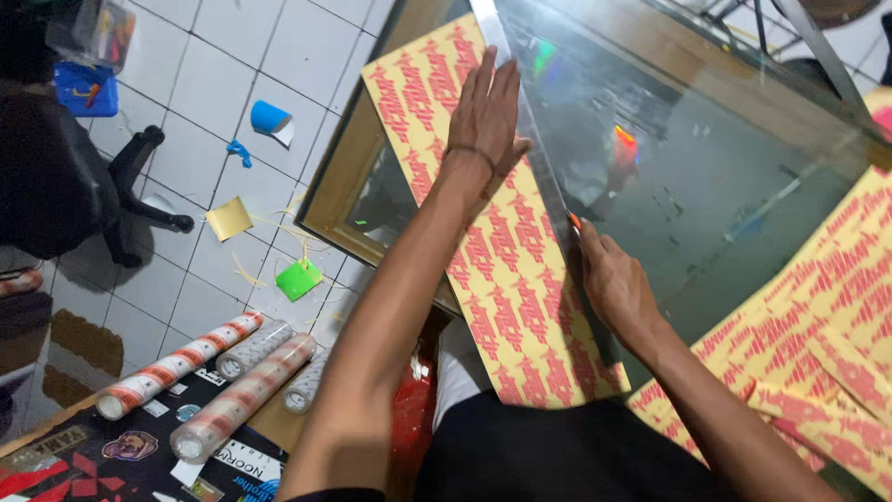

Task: The person uses a metal ruler and an orange utility knife to cut a large sheet of yellow stickers with red text into long strips on a glass table. They repeatedly align the ruler and slice through the material, separating the strips and stacking them on the table.

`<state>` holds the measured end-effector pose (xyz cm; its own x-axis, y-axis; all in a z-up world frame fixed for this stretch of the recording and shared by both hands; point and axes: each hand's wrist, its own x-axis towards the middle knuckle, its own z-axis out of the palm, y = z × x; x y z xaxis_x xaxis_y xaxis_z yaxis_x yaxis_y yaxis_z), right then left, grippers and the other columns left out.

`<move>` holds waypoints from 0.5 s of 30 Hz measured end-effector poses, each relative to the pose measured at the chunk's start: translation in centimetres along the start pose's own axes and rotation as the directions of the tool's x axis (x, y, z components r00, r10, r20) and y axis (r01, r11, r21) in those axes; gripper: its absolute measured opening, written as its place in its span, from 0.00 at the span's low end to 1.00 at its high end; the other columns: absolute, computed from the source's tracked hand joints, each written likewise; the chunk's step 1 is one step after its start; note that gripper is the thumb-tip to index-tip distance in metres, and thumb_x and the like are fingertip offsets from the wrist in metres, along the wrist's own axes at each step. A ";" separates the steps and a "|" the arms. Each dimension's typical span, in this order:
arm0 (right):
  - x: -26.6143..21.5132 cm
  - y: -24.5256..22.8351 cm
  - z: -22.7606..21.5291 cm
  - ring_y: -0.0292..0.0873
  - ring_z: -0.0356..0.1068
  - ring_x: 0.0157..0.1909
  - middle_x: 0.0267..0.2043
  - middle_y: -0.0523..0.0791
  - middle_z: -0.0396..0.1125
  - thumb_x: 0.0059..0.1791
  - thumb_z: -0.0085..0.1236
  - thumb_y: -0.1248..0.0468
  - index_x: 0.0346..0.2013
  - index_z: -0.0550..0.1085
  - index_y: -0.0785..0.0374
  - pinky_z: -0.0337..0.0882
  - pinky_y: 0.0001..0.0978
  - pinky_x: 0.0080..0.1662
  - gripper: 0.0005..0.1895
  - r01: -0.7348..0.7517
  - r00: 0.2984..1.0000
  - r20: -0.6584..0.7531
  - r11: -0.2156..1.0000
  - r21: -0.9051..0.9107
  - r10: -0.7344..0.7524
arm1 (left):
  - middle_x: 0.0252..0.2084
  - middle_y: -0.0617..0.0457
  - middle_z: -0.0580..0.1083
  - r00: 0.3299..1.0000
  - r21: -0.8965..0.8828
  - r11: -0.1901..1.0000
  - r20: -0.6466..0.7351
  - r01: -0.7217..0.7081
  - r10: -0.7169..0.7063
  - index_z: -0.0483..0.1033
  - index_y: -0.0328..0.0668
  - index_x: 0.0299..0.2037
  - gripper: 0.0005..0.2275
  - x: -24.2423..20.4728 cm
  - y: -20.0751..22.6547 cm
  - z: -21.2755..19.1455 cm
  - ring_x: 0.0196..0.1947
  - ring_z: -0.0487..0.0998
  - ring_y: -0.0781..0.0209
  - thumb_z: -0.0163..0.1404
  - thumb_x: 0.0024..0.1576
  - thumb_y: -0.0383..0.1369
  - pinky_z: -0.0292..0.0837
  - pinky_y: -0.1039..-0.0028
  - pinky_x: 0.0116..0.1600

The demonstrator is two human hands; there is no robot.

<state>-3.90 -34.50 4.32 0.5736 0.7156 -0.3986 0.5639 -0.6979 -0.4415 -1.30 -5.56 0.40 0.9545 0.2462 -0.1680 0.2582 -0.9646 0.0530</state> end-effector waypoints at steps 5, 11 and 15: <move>-0.1 -1.8 -2.1 0.73 0.67 0.34 0.36 0.55 0.65 0.54 0.35 0.59 0.62 0.61 0.55 0.65 0.67 0.33 0.21 -0.043 0.999 -0.022 0.999 -0.007 0.043 | 0.75 0.45 0.46 0.998 -0.096 0.995 0.054 0.031 -0.026 0.45 0.34 0.72 0.50 -10.5 8.3 -2.0 0.76 0.40 0.50 0.53 0.48 0.63 0.34 0.64 0.76; 1.0 0.1 -1.5 0.71 0.71 0.38 0.37 0.55 0.68 0.53 0.35 0.61 0.59 0.67 0.53 0.70 0.69 0.39 0.20 -0.030 0.999 0.019 0.999 0.013 0.030 | 0.77 0.43 0.37 0.979 -0.102 0.994 0.204 0.026 -0.004 0.38 0.35 0.73 0.64 -17.2 15.2 -1.1 0.77 0.33 0.49 0.55 0.33 0.71 0.27 0.66 0.78; 1.0 -0.4 -2.2 0.70 0.72 0.39 0.38 0.55 0.70 0.54 0.34 0.61 0.57 0.68 0.53 0.72 0.66 0.40 0.19 -0.046 0.998 0.043 0.998 0.046 0.044 | 0.77 0.45 0.38 0.981 -0.088 0.996 0.196 0.030 -0.012 0.39 0.36 0.74 0.66 -19.2 17.1 0.1 0.77 0.34 0.52 0.39 0.30 0.80 0.25 0.68 0.77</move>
<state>-2.27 -33.56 5.91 0.5719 0.6850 -0.4514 0.5089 -0.7278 -0.4597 -15.23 -26.77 4.46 0.9037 0.2344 -0.3583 0.2984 -0.9449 0.1343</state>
